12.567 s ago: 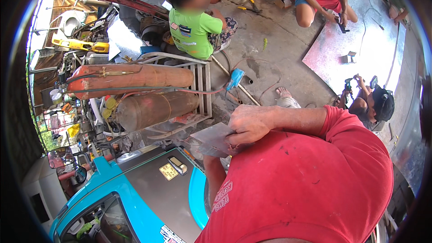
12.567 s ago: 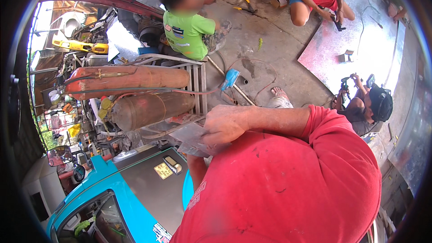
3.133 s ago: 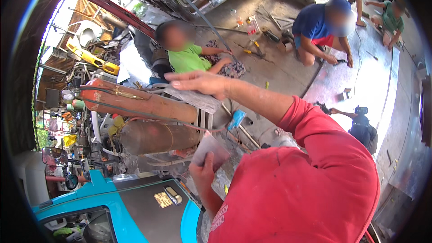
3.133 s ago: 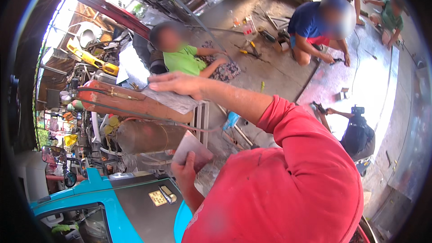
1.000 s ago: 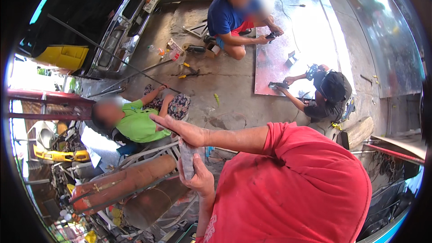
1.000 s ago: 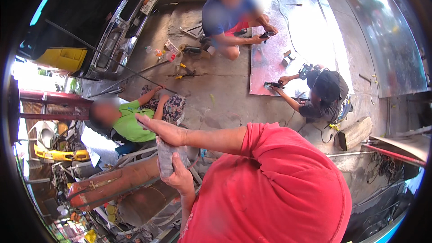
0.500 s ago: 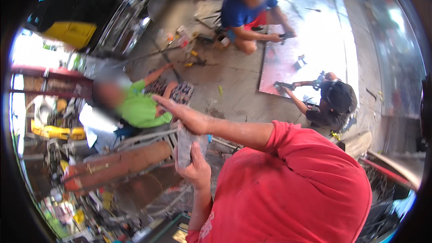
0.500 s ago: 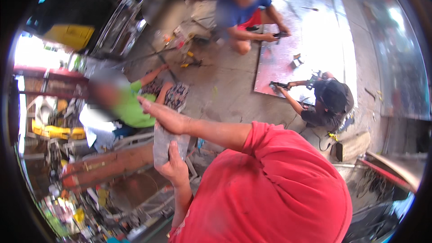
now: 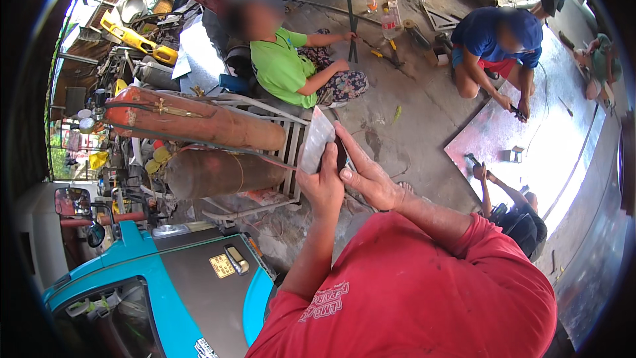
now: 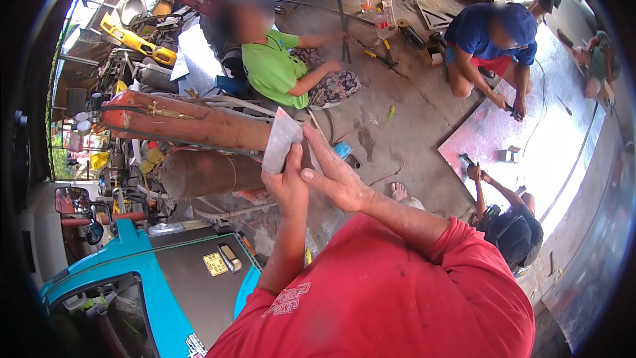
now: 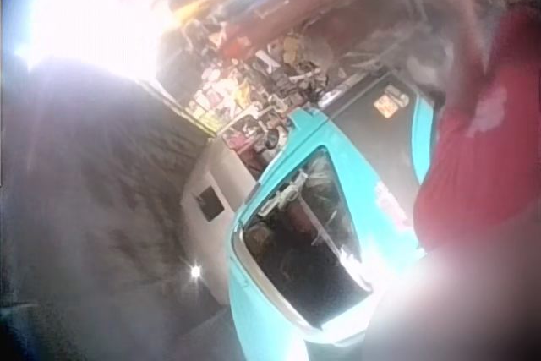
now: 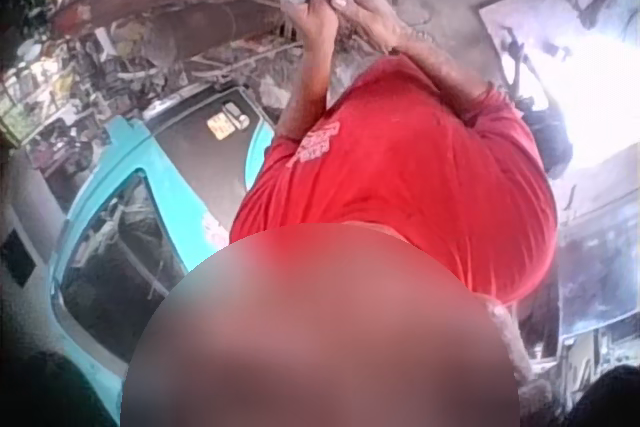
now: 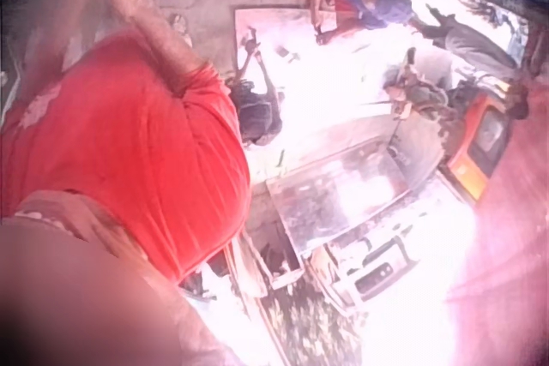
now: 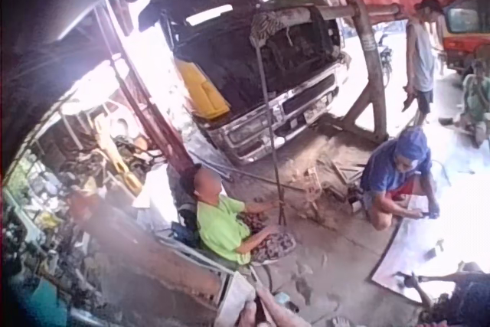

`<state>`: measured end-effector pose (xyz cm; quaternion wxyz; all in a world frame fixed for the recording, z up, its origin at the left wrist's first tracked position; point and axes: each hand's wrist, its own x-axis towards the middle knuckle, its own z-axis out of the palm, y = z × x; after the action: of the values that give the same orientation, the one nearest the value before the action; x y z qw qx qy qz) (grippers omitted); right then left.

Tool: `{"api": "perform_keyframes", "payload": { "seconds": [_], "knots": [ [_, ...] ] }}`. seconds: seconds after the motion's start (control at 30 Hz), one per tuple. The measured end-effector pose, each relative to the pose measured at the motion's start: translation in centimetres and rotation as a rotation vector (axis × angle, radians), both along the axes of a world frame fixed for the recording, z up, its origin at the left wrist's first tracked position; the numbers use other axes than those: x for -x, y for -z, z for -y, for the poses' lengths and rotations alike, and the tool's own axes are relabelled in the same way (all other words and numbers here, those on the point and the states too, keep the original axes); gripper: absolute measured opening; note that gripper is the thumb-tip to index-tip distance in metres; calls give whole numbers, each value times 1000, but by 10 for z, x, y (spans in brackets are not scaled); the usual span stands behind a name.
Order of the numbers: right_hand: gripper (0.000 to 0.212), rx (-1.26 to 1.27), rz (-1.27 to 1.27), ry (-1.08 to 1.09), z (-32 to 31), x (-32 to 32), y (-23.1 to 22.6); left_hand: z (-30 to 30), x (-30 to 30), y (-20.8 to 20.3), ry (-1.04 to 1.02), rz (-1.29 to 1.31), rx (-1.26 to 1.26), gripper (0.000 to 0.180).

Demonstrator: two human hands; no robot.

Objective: The person holds a small metal sheet and rubs it with a sanding block, then applies a paste from a container onto the sheet and continues sanding. The person moves around the workshop while handling the sheet and sanding block.

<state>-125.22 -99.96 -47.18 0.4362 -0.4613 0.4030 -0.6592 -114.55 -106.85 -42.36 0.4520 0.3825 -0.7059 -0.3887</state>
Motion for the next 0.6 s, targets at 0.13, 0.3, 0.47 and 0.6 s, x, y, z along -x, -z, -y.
{"api": "perform_keyframes", "payload": {
  "seconds": [0.13,0.3,0.47,0.6],
  "knots": [
    [93,-65,377,72,31,30,-4,-36,-8,-13,226,135,-40,17],
    [88,-113,376,166,48,14,-8,-29,-4,5,133,153,116,19],
    [72,-173,226,5,23,-31,-18,61,-15,14,-8,267,435,30],
    [55,-332,255,-104,0,-9,-16,83,-36,1,13,-26,-128,34]
  ]
}}
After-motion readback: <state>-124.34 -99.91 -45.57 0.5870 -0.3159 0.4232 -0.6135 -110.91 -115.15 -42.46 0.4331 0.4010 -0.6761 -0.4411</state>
